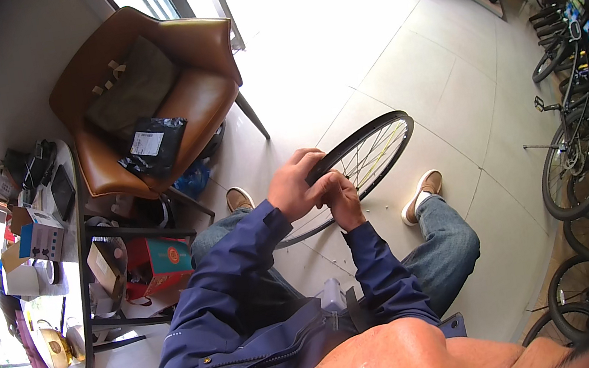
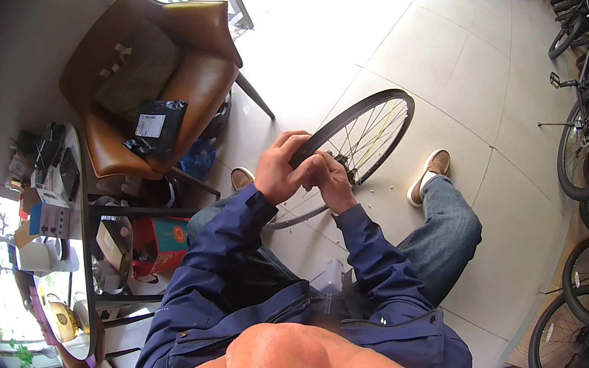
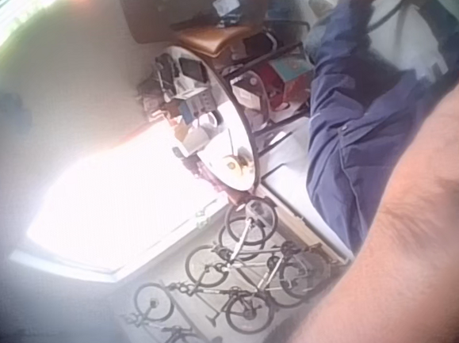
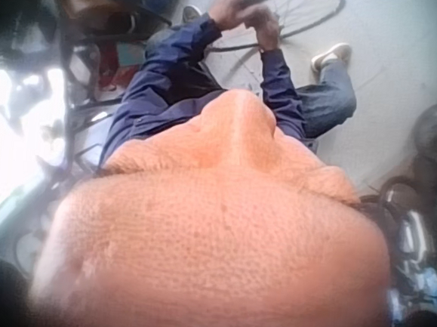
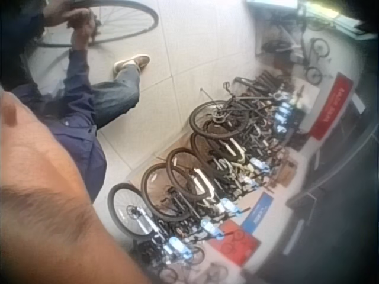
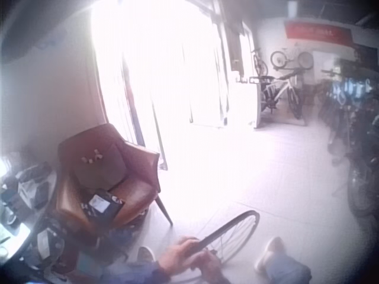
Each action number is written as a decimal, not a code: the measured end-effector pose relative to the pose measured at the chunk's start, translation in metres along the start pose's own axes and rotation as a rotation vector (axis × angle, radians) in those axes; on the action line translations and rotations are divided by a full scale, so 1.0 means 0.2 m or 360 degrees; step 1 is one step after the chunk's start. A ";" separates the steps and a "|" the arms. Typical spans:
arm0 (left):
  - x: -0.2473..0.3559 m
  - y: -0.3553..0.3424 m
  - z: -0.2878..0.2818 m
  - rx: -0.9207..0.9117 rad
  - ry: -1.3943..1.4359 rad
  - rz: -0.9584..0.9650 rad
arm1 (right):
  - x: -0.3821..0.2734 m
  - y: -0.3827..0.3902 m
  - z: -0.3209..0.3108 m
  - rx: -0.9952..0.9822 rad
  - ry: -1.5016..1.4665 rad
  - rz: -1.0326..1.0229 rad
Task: The person holds a bicycle wheel and repeatedly inserts and removes a small metal part near the hub. They rotate the wheel to access different sections and continue the same insertion and removal motions.
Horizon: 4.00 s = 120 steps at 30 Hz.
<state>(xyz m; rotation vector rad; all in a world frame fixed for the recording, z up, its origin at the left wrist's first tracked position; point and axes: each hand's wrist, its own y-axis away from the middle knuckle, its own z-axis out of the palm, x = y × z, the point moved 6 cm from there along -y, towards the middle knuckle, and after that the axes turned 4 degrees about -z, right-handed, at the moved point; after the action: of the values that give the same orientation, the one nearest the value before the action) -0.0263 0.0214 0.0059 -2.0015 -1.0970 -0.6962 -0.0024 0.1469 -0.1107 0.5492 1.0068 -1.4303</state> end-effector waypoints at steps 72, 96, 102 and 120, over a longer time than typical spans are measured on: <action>-0.01 0.00 0.02 -0.0113 0.0068 0.0011 | 0.02 0.00 -0.01 0.0285 -0.0137 0.0093; 0.02 0.00 0.00 0.0035 0.0001 0.0027 | 0.03 0.00 -0.02 0.0124 -0.0088 -0.0006; 0.01 0.00 0.02 -0.0064 0.0074 0.0099 | 0.02 0.00 -0.02 0.0265 -0.0282 0.0062; -0.02 0.00 0.01 -0.0028 -0.0065 -0.0058 | 0.00 0.01 0.01 0.0216 -0.0026 -0.0039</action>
<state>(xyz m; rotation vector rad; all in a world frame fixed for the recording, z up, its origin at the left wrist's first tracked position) -0.0278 0.0211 0.0006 -2.0234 -1.1574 -0.6886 0.0008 0.1451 -0.1102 0.6244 0.9105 -1.5307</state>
